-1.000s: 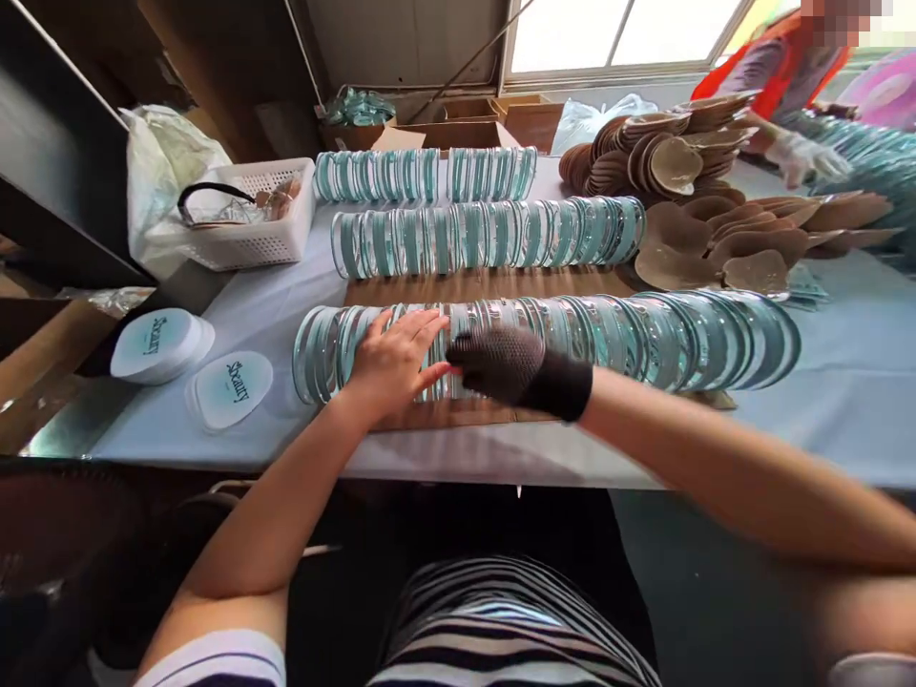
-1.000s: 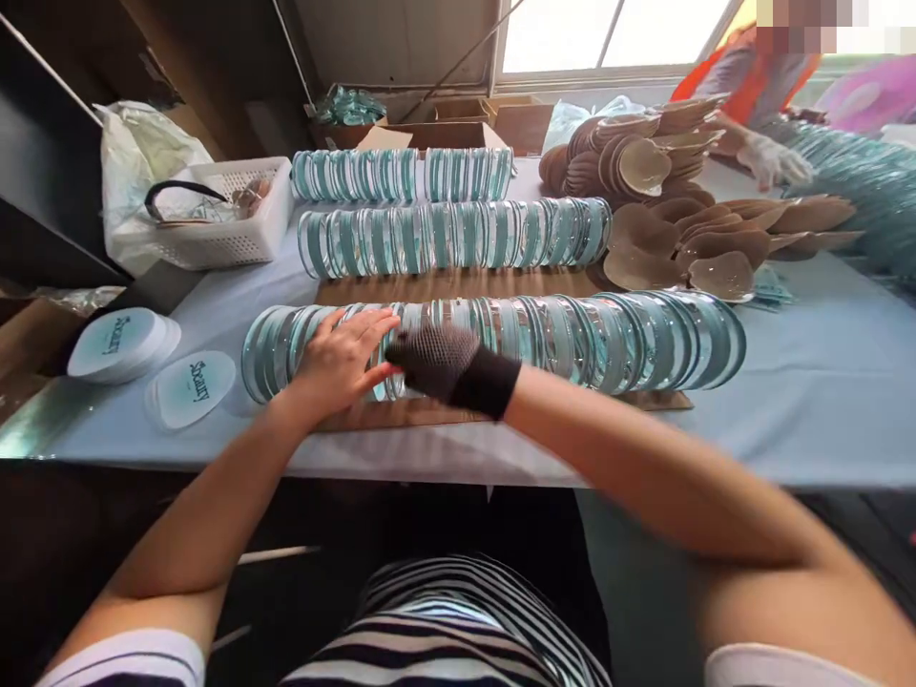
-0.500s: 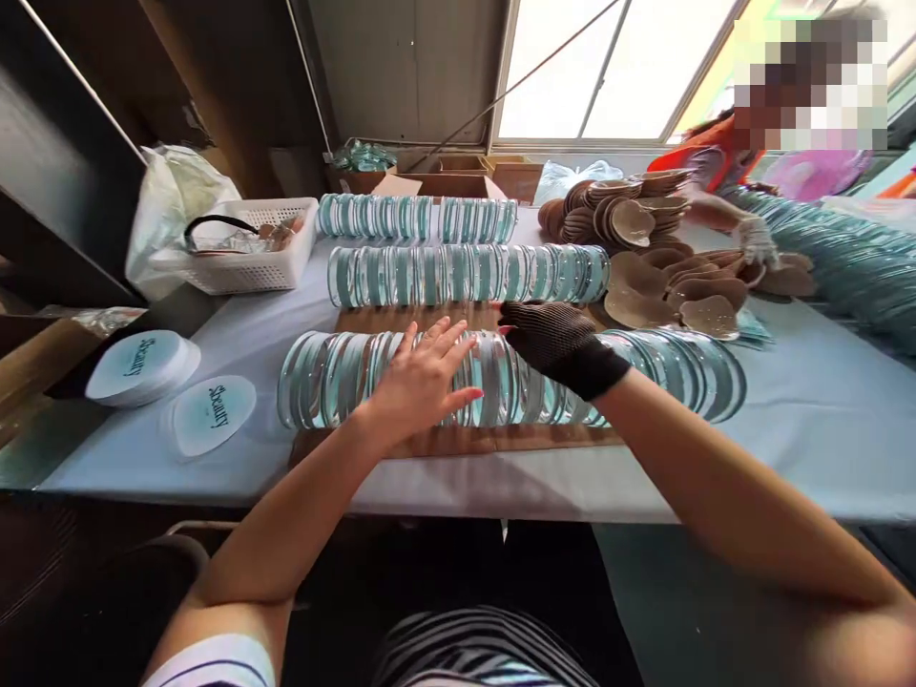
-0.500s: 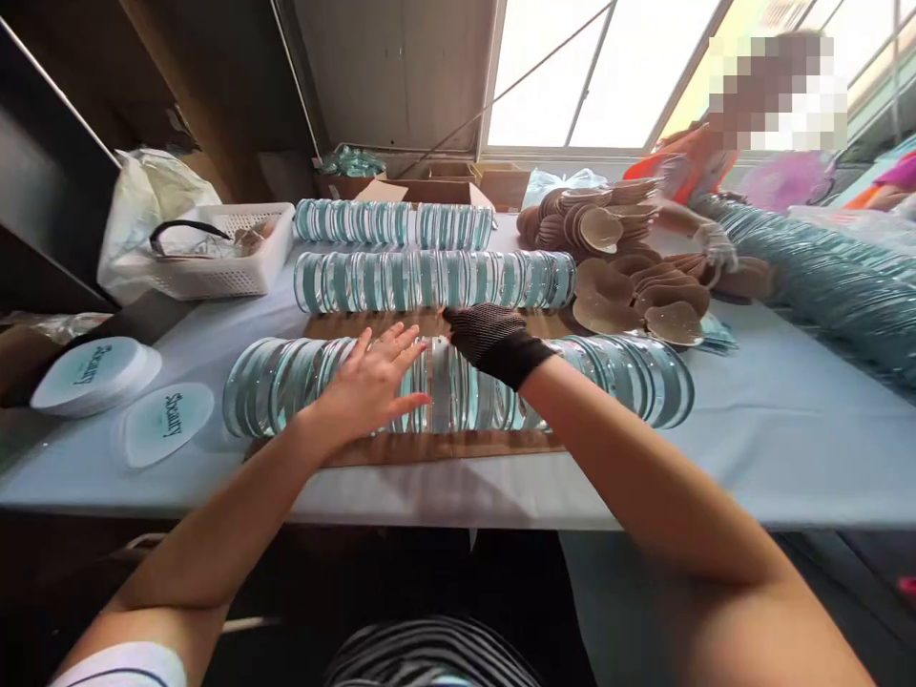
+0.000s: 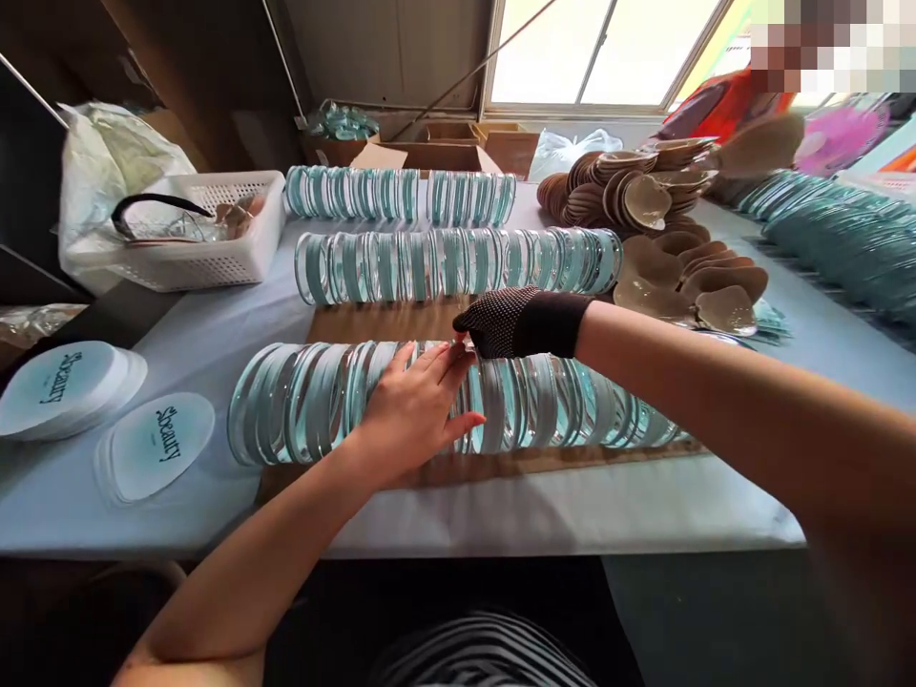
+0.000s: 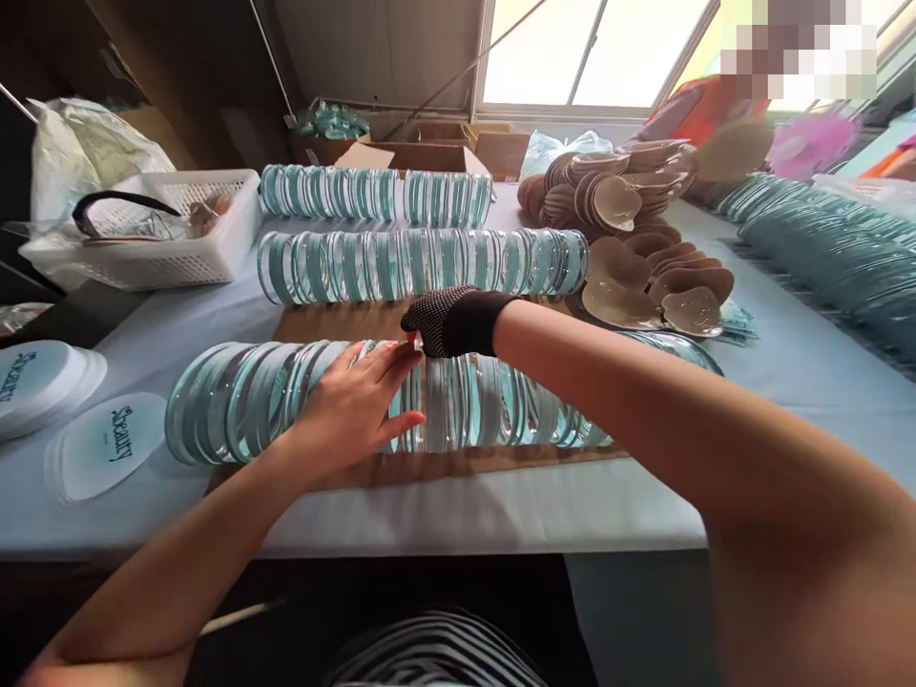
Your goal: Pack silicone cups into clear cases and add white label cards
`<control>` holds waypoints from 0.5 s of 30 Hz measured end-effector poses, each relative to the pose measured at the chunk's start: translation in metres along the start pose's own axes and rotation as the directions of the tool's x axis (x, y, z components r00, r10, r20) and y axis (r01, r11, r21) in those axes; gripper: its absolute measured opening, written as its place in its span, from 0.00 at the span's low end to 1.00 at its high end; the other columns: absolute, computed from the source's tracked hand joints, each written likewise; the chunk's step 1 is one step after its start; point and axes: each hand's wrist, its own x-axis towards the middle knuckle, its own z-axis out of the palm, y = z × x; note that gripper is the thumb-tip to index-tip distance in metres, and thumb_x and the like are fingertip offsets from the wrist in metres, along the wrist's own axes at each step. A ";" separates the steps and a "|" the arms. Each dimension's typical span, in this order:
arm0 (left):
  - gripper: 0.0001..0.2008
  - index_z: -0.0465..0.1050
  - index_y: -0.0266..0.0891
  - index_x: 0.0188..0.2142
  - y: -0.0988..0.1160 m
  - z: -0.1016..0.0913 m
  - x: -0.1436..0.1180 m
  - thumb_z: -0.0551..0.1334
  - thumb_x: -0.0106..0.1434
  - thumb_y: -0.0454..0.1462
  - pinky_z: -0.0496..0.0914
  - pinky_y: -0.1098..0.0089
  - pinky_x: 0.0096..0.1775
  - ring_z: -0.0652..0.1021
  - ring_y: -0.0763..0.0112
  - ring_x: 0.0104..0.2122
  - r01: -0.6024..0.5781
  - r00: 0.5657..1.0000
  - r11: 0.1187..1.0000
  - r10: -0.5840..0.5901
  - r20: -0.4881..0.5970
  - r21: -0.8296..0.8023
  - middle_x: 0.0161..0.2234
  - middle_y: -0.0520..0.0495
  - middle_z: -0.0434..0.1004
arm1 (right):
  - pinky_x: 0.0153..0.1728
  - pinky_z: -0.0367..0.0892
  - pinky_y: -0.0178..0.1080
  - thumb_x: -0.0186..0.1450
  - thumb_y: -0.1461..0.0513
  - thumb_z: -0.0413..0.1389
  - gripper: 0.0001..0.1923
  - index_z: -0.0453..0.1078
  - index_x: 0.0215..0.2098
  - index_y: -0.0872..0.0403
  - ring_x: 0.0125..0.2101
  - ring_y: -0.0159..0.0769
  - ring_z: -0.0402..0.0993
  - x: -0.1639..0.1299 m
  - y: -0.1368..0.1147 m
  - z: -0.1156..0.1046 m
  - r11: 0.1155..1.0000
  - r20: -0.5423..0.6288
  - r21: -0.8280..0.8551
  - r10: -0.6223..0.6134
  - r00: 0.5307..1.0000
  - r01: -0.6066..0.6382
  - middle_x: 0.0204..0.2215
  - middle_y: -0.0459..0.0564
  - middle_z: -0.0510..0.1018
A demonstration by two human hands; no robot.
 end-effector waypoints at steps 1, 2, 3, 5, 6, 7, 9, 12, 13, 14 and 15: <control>0.34 0.54 0.36 0.67 0.000 -0.001 0.001 0.50 0.69 0.53 0.52 0.49 0.64 0.63 0.54 0.64 0.002 1.000 1.000 -0.002 0.010 -0.005 0.65 0.38 0.61 | 0.36 0.66 0.36 0.62 0.66 0.57 0.18 0.73 0.51 0.59 0.38 0.38 0.77 -0.002 -0.006 -0.001 0.998 0.008 -0.066 0.018 1.000 -0.018 0.42 0.57 0.81; 0.34 0.54 0.36 0.67 0.000 -0.001 0.001 0.51 0.69 0.53 0.52 0.49 0.64 0.62 0.54 0.64 0.005 1.000 1.000 -0.005 0.017 -0.007 0.65 0.38 0.61 | 0.36 0.66 0.37 0.63 0.65 0.57 0.19 0.72 0.52 0.61 0.39 0.40 0.77 -0.002 -0.011 -0.003 0.992 0.016 -0.122 0.040 0.999 -0.038 0.43 0.59 0.80; 0.34 0.54 0.36 0.67 0.000 -0.002 0.001 0.51 0.69 0.53 0.52 0.48 0.64 0.62 0.54 0.64 0.009 1.000 1.000 -0.009 0.021 -0.007 0.65 0.38 0.61 | 0.36 0.66 0.38 0.63 0.65 0.57 0.19 0.72 0.53 0.61 0.40 0.42 0.76 -0.003 -0.016 -0.003 0.986 0.023 -0.158 0.055 0.998 -0.051 0.43 0.60 0.80; 0.34 0.55 0.36 0.67 -0.001 -0.002 0.002 0.51 0.68 0.53 0.52 0.48 0.64 0.62 0.53 0.64 0.014 1.000 1.000 -0.014 0.024 -0.002 0.65 0.37 0.60 | 0.37 0.66 0.39 0.63 0.64 0.58 0.19 0.72 0.52 0.61 0.40 0.42 0.76 0.000 -0.021 -0.003 0.984 0.032 -0.175 0.050 0.998 -0.044 0.42 0.60 0.80; 0.34 0.55 0.37 0.67 -0.001 -0.002 0.002 0.52 0.68 0.53 0.52 0.48 0.64 0.62 0.53 0.64 0.016 1.000 1.000 -0.016 0.025 -0.001 0.65 0.37 0.60 | 0.37 0.66 0.40 0.63 0.63 0.58 0.18 0.73 0.51 0.60 0.39 0.42 0.76 0.001 -0.022 -0.002 0.984 0.025 -0.174 0.045 0.999 -0.039 0.41 0.59 0.80; 0.34 0.55 0.38 0.66 -0.001 -0.002 0.002 0.53 0.68 0.53 0.52 0.48 0.64 0.62 0.53 0.64 0.020 0.999 1.000 -0.020 0.026 -0.001 0.65 0.37 0.61 | 0.37 0.66 0.40 0.63 0.63 0.57 0.16 0.74 0.49 0.59 0.39 0.43 0.77 0.002 -0.022 -0.001 0.982 0.000 -0.184 0.045 0.999 -0.044 0.40 0.58 0.80; 0.33 0.56 0.39 0.66 -0.002 -0.002 0.002 0.54 0.67 0.53 0.53 0.49 0.64 0.63 0.54 0.63 0.026 0.999 1.000 -0.026 0.024 -0.007 0.65 0.38 0.61 | 0.37 0.66 0.41 0.64 0.64 0.56 0.11 0.76 0.44 0.57 0.39 0.45 0.77 0.002 -0.021 0.001 0.974 -0.065 -0.220 0.041 0.997 -0.054 0.37 0.58 0.80; 0.33 0.55 0.39 0.66 -0.003 -0.002 0.001 0.54 0.67 0.53 0.53 0.50 0.64 0.64 0.55 0.63 0.029 0.999 0.999 -0.029 0.015 -0.024 0.64 0.38 0.62 | 0.35 0.66 0.40 0.65 0.63 0.54 0.13 0.75 0.47 0.57 0.37 0.45 0.77 -0.013 -0.020 0.010 0.984 -0.226 -0.150 0.064 0.972 -0.100 0.36 0.56 0.81; 0.33 0.55 0.39 0.66 -0.004 -0.002 0.000 0.54 0.67 0.53 0.52 0.50 0.64 0.64 0.55 0.63 0.032 0.999 0.999 -0.031 0.015 -0.033 0.64 0.38 0.63 | 0.35 0.65 0.39 0.65 0.63 0.54 0.16 0.73 0.50 0.57 0.36 0.43 0.77 -0.022 -0.022 0.016 0.991 -0.303 -0.083 0.079 0.950 -0.109 0.36 0.55 0.81; 0.34 0.56 0.39 0.66 -0.004 -0.002 0.000 0.54 0.67 0.53 0.52 0.50 0.64 0.64 0.55 0.63 0.037 0.999 0.999 -0.036 0.016 -0.041 0.64 0.38 0.63 | 0.35 0.65 0.37 0.65 0.63 0.54 0.19 0.70 0.54 0.57 0.35 0.41 0.77 -0.032 -0.027 0.024 0.993 -0.380 -0.011 0.103 0.919 -0.116 0.36 0.54 0.81; 0.34 0.56 0.39 0.66 -0.004 -0.002 0.000 0.54 0.67 0.54 0.52 0.51 0.64 0.64 0.55 0.63 0.042 0.999 0.998 -0.041 0.018 -0.048 0.64 0.38 0.63 | 0.34 0.64 0.36 0.64 0.63 0.54 0.21 0.69 0.56 0.57 0.34 0.39 0.76 -0.042 -0.033 0.036 0.991 -0.448 0.050 0.131 0.884 -0.122 0.36 0.53 0.81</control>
